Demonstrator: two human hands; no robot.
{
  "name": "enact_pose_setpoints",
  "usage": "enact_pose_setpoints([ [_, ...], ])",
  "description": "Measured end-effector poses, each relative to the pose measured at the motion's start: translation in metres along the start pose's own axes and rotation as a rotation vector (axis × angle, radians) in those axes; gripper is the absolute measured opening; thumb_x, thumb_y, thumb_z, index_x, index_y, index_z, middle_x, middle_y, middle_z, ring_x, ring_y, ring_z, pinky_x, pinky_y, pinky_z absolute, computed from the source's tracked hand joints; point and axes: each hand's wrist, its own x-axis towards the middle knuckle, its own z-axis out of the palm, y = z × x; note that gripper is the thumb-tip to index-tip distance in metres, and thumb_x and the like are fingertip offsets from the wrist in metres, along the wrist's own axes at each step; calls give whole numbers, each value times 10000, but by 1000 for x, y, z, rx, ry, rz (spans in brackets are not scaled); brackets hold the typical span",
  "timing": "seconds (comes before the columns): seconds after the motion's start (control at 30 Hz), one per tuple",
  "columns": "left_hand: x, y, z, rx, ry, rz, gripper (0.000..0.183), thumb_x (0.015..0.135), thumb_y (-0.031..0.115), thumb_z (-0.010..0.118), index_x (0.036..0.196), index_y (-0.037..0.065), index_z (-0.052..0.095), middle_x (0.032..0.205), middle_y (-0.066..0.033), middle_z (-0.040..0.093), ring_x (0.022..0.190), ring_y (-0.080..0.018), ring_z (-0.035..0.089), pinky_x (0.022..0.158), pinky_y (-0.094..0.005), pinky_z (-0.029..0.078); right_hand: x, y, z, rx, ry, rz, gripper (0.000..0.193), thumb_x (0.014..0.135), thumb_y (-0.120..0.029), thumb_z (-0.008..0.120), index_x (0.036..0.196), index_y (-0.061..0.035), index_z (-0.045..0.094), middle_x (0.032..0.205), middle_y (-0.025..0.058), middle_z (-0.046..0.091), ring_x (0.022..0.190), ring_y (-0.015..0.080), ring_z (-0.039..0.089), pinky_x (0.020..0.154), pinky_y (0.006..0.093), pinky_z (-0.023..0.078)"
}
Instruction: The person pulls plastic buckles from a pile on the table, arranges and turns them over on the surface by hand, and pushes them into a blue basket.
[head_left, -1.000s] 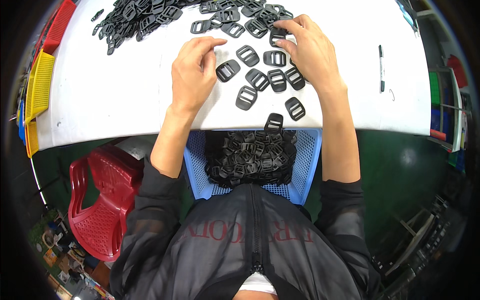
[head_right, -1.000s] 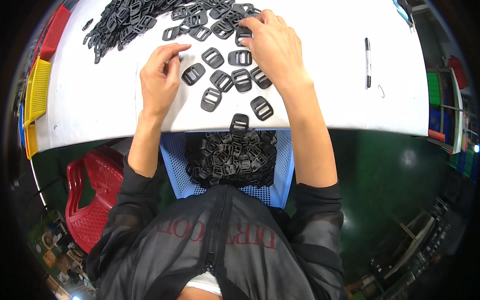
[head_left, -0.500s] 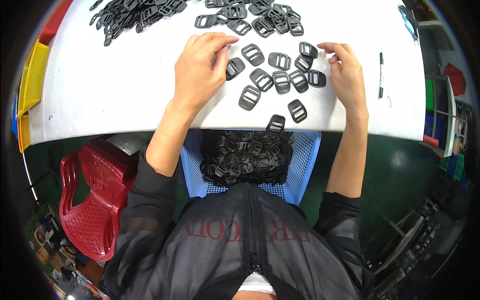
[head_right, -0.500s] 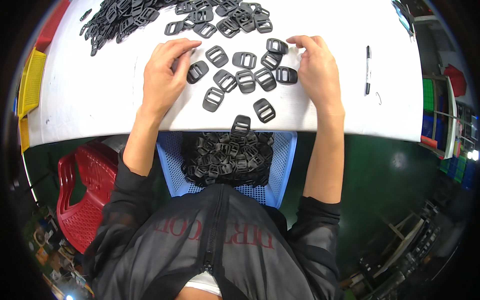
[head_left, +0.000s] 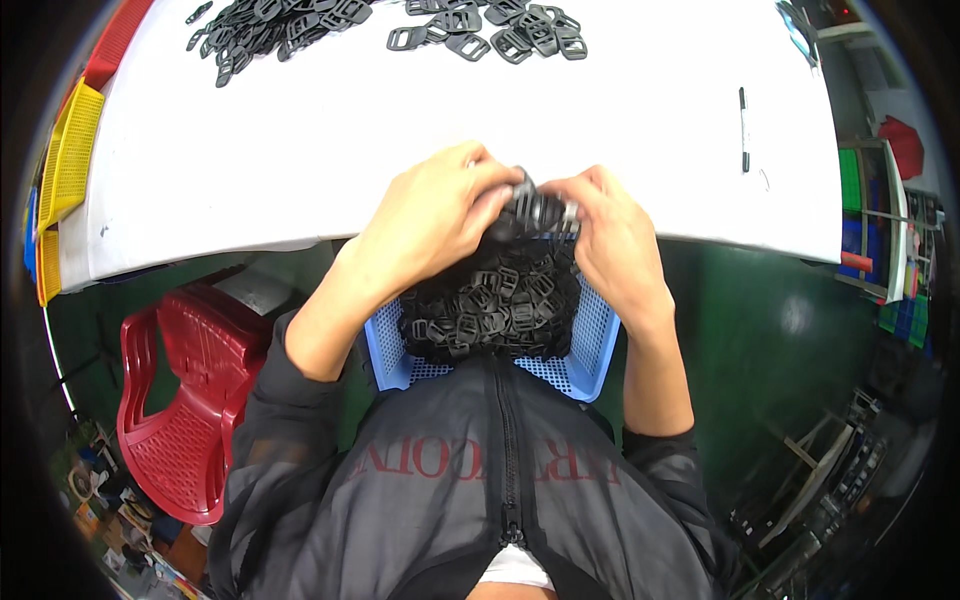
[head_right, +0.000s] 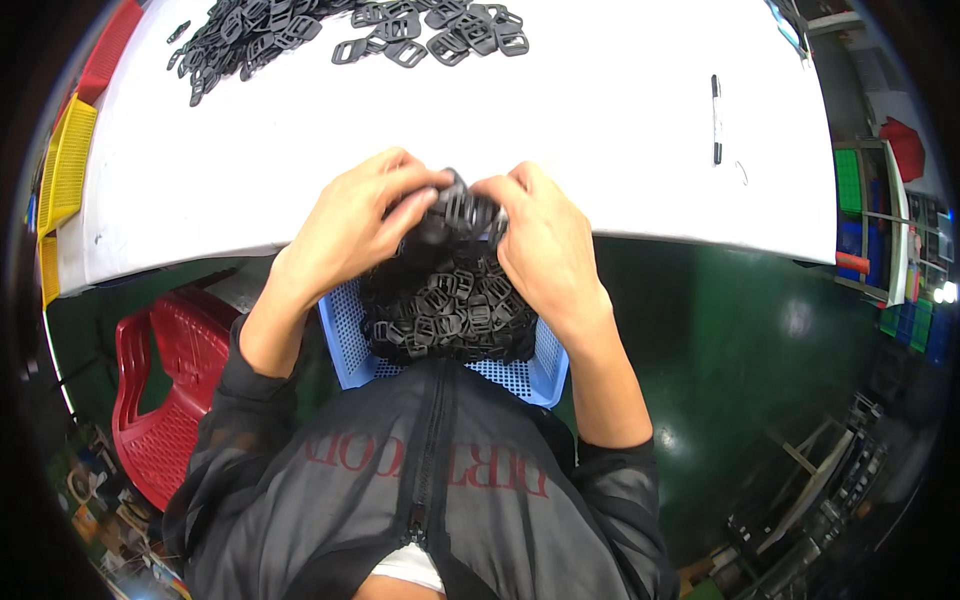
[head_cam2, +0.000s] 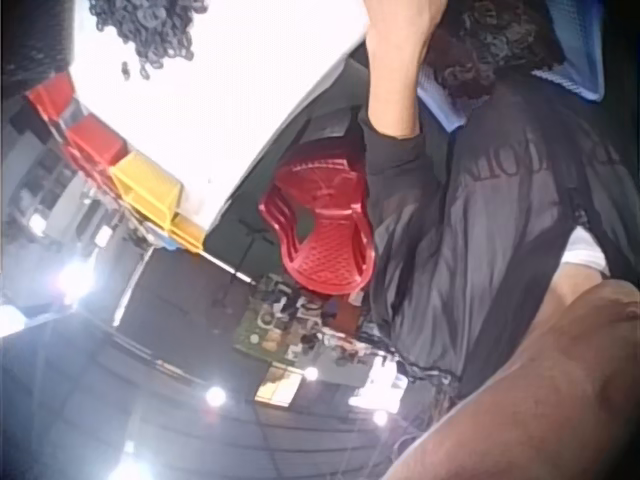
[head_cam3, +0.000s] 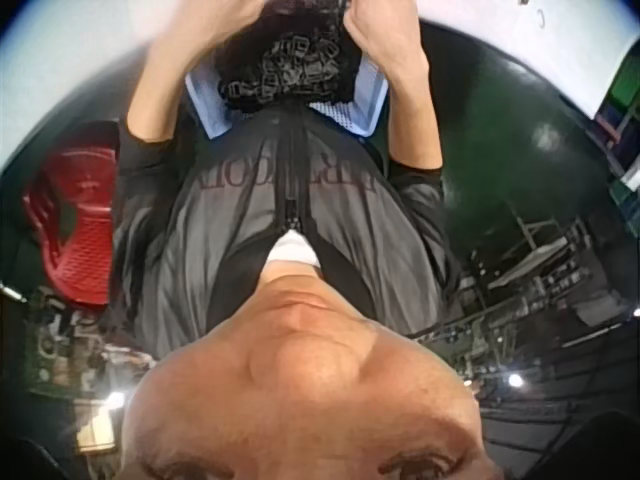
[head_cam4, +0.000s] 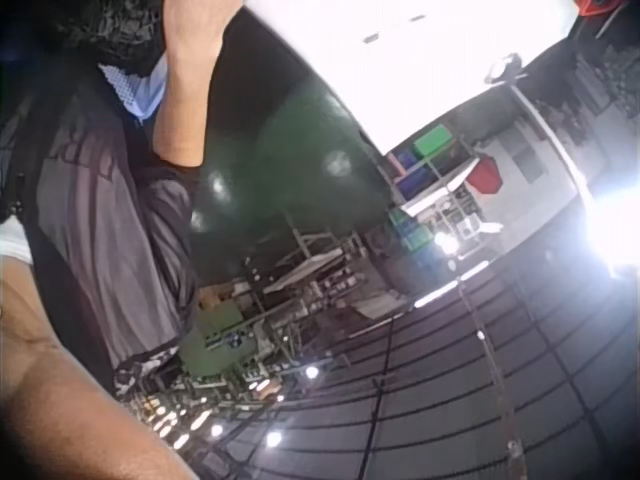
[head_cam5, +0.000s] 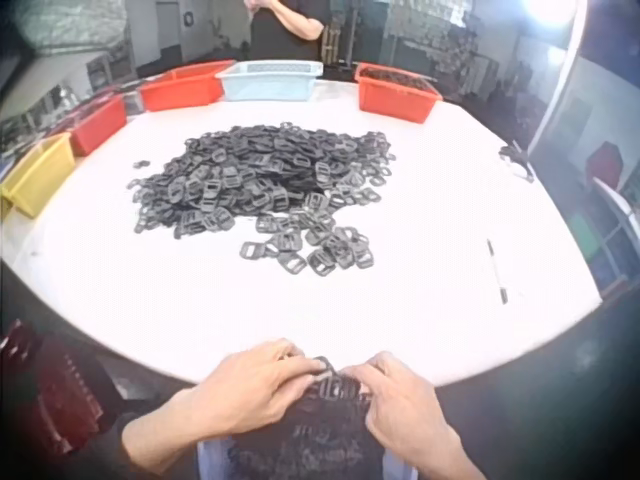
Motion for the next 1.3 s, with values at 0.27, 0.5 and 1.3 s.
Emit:
enact_pose_setpoints([
  [0.27, 19, -5, -24, -106, -25, -49, 182, 895, 130, 632, 1041, 48, 703, 912, -97, 673, 700, -209, 614, 669, -316, 494, 111, 47, -26, -73, 178, -140, 380, 825, 36, 476, 1064, -140, 712, 1080, 136, 658, 1033, 316, 624, 899, 400, 486],
  [0.5, 26, -9, 4, -19, 242, -54, 216, 872, 62, 636, 1082, 52, 686, 994, -104, 666, 779, -221, 629, 711, -310, 510, 221, 56, 12, -236, 122, -137, 408, 791, -10, 568, 1073, -260, 725, 1109, 100, 620, 1049, 289, 609, 875, 404, 511],
  [1.3, -14, 4, 33, 208, 228, 186, 298, 763, 175, 755, 1048, 102, 710, 1016, -14, 669, 876, -223, 585, 765, -358, 488, 21, 26, 17, -260, 344, -269, 303, 803, -149, 736, 1103, -131, 693, 1002, 24, 634, 907, 201, 591, 769, 360, 425],
])
